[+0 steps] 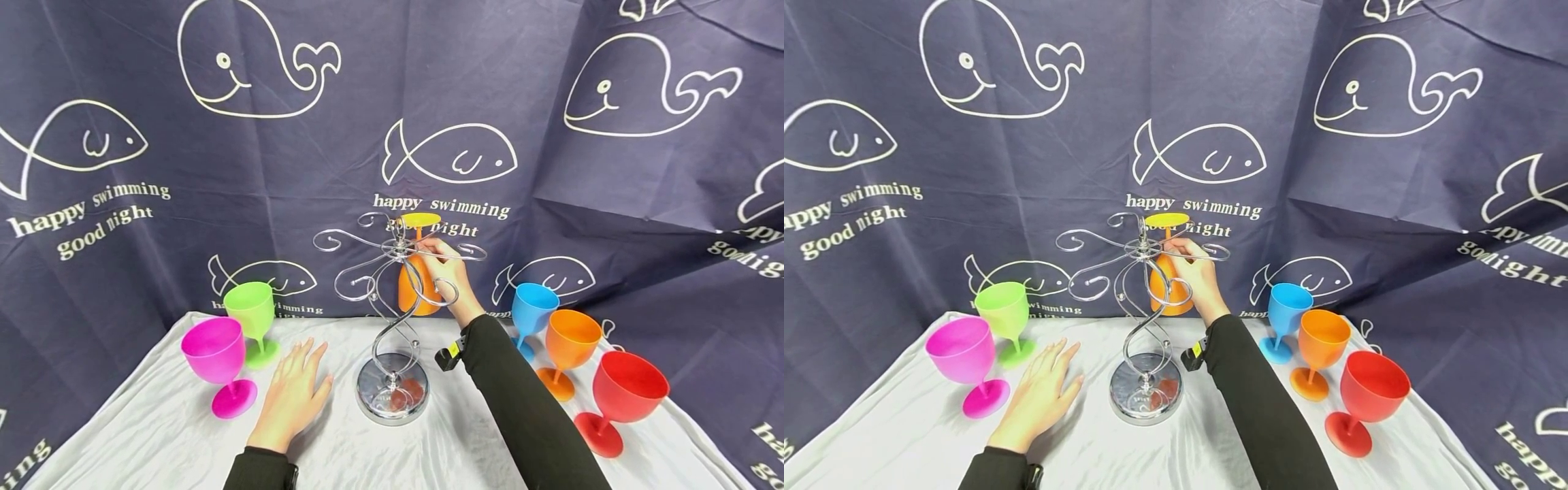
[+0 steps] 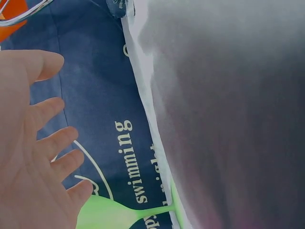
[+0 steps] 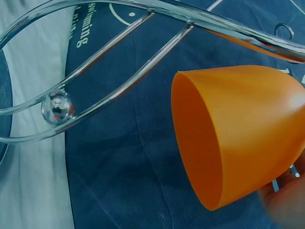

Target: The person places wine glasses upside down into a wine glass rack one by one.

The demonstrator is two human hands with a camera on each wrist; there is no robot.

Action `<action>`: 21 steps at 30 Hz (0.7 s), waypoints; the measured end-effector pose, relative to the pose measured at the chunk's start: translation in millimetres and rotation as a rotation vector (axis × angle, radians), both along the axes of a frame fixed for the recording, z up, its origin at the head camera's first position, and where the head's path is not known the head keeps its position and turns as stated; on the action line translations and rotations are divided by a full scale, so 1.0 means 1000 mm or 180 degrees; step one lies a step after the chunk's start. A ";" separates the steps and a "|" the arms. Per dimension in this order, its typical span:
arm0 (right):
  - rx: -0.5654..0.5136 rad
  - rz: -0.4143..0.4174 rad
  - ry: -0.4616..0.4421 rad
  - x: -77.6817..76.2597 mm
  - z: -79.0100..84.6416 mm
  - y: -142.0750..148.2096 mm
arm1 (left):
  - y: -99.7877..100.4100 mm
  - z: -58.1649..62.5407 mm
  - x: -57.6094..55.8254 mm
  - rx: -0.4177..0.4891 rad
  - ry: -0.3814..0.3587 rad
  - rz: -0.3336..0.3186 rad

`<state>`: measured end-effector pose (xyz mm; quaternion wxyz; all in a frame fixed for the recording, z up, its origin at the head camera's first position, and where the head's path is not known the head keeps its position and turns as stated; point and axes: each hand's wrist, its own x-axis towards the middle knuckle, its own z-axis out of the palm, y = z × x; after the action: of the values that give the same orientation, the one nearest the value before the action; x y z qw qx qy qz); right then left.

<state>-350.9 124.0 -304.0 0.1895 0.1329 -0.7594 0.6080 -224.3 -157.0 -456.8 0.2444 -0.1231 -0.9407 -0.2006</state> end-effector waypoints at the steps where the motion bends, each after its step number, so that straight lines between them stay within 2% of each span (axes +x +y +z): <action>1: -0.0031 0.0000 0.0011 0.000 0.000 0.001 | 0.000 0.000 0.000 0.0001 -0.0008 -0.0002; 7: -0.0175 -0.0172 0.0067 0.000 -0.001 0.007 | -0.001 -0.001 -0.001 0.0020 0.0003 -0.0019; 16: -0.0080 -0.0499 -0.0040 -0.002 0.001 0.010 | 0.001 0.000 0.000 0.0021 0.0147 -0.0034; 21: -0.0029 -0.0514 -0.0128 -0.004 -0.002 0.009 | 0.001 -0.001 0.001 0.0020 0.0163 -0.0029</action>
<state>-354.6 133.2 -305.6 0.2232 0.0582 -0.7685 0.5968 -223.1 -156.1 -457.5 0.2679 -0.1317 -0.9329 -0.2014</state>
